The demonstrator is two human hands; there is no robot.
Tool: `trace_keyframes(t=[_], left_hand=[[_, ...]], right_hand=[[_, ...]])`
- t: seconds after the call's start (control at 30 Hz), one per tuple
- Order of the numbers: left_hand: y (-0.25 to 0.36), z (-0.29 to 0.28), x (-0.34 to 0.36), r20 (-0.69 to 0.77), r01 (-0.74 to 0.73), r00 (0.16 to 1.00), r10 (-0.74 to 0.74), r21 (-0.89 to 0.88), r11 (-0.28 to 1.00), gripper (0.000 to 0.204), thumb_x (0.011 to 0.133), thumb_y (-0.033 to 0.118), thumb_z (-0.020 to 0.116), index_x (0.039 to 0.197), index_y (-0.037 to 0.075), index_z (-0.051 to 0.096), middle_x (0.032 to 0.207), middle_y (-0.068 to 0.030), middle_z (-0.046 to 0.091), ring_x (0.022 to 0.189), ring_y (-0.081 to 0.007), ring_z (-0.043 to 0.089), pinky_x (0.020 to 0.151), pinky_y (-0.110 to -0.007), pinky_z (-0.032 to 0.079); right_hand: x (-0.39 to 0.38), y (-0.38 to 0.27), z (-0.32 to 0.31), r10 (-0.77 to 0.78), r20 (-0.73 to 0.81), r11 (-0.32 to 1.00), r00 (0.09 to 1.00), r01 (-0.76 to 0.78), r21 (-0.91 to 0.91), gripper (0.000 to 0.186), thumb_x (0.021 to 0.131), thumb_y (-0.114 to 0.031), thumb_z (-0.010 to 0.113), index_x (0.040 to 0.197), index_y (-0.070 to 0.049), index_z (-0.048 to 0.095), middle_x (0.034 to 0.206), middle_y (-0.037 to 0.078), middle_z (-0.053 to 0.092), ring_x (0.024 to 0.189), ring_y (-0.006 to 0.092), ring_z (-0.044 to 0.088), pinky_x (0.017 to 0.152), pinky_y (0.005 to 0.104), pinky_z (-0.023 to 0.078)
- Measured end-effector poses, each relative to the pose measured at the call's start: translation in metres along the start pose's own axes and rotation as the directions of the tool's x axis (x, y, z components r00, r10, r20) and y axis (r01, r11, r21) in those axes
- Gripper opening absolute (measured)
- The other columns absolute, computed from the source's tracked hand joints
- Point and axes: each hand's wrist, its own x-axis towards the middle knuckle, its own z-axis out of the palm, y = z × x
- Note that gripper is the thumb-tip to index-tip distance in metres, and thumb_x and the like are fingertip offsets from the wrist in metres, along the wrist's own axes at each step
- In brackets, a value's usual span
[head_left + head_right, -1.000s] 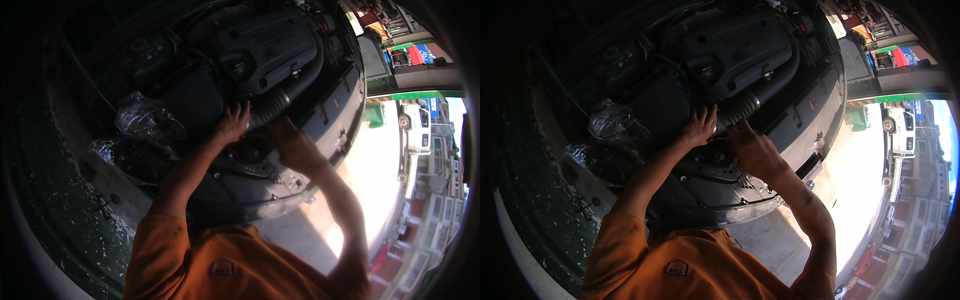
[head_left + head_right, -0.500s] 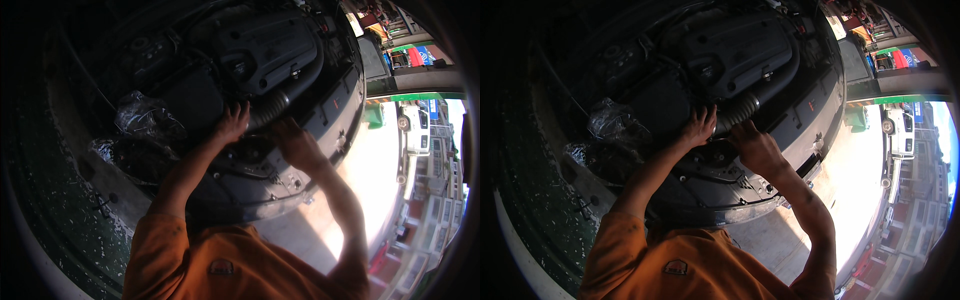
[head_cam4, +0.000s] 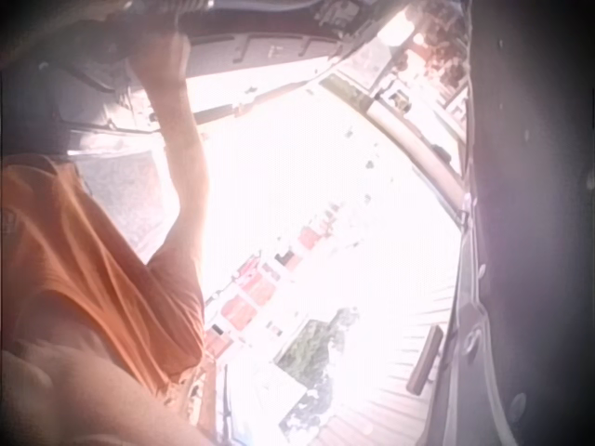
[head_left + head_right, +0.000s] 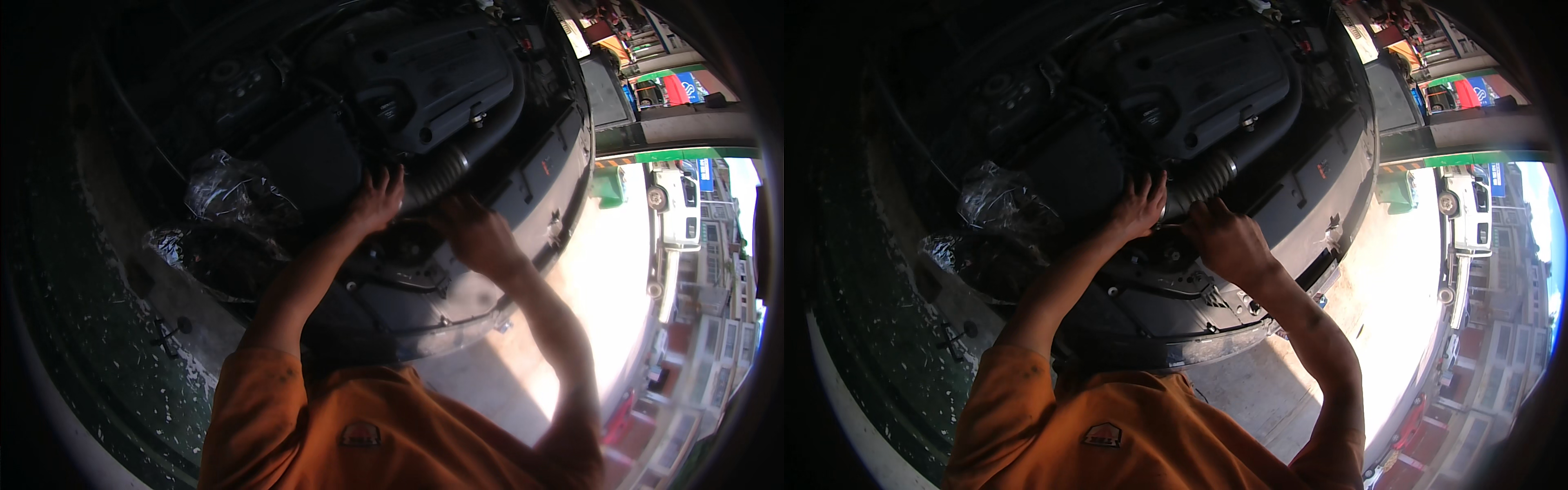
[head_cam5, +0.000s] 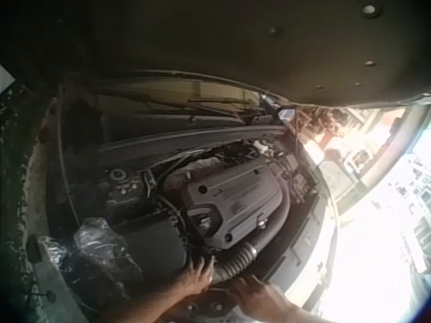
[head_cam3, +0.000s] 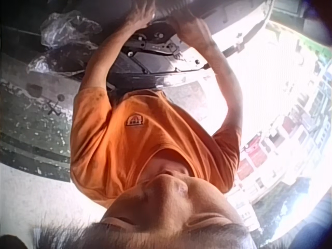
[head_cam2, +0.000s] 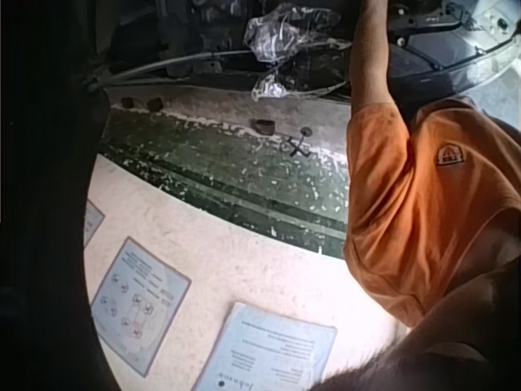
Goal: The person uses a screwdriver to loosen and remove screws from the air filter housing and other engine components under the open hood of a car.
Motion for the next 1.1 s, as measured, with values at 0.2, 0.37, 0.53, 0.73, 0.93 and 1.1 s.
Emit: trace_keyframes(t=[0.2,0.37,0.53,0.73,0.93,1.1], left_hand=[[0.004,0.009,0.0,-0.032,0.027,0.999,-0.024,0.077,0.997,0.096,0.067,0.06,0.079,0.139,0.004,0.051,0.155,-0.0212,0.032,0.129,-0.0403,0.043,0.099,-0.058,0.045],[0.006,0.014,-0.001,-0.054,0.045,0.998,-0.041,0.073,0.996,0.092,0.069,0.057,0.078,0.139,0.004,0.051,0.155,-0.0211,0.032,0.129,-0.0403,0.043,0.099,-0.059,0.044],[0.004,0.012,0.0,-0.068,0.036,0.997,-0.032,0.06,0.998,0.078,0.078,0.049,0.071,0.138,0.003,0.053,0.154,-0.0221,0.033,0.129,-0.0413,0.044,0.099,-0.06,0.044],[-0.001,0.001,-0.001,-0.05,-0.012,0.999,0.015,0.056,0.998,0.056,0.091,0.037,0.06,0.134,0.003,0.058,0.151,-0.023,0.037,0.126,-0.0425,0.046,0.095,-0.06,0.046],[-0.001,0.002,-0.001,-0.064,-0.006,0.998,0.01,0.075,0.997,0.055,0.089,0.036,0.06,0.133,0.003,0.058,0.151,-0.023,0.038,0.125,-0.042,0.047,0.095,-0.061,0.046],[0.004,0.009,0.001,-0.04,0.029,0.999,-0.025,0.098,0.995,0.095,0.069,0.062,0.077,0.14,0.005,0.051,0.155,-0.02,0.033,0.13,-0.0397,0.043,0.099,-0.06,0.045]], right_hand=[[-0.004,0.006,0.003,0.072,0.027,0.996,0.997,-0.073,0.058,0.017,0.088,-0.011,0.066,0.1,-0.003,0.058,0.094,0.017,0.06,0.083,0.0348,0.065,0.063,0.0415,0.057],[-0.003,0.006,-0.003,0.062,0.03,0.99,0.998,-0.065,0.125,0.02,0.089,-0.011,0.065,0.106,-0.003,0.057,0.096,0.017,0.06,0.087,0.0368,0.064,0.067,0.0439,0.056],[-0.001,0.003,-0.011,0.118,0.038,0.974,0.992,-0.123,0.188,0.023,0.089,-0.009,0.065,0.109,-0.003,0.057,0.099,0.017,0.061,0.088,0.0369,0.064,0.069,0.0446,0.056],[-0.009,0.008,0.0,0.094,0.037,0.985,0.995,-0.099,0.144,0.025,0.089,-0.008,0.066,0.111,-0.003,0.056,0.102,0.019,0.06,0.086,0.0395,0.065,0.065,0.0458,0.057],[-0.01,0.004,0.0,0.131,0.051,0.982,0.99,-0.137,0.133,0.024,0.091,-0.009,0.065,0.111,-0.003,0.054,0.101,0.022,0.061,0.078,0.0406,0.067,0.061,0.0457,0.057],[-0.02,0.001,0.018,0.167,0.139,0.976,0.976,-0.183,0.114,0.021,0.091,-0.006,0.061,0.111,-0.003,0.056,0.102,0.022,0.06,0.081,0.0394,0.067,0.062,0.045,0.058]])
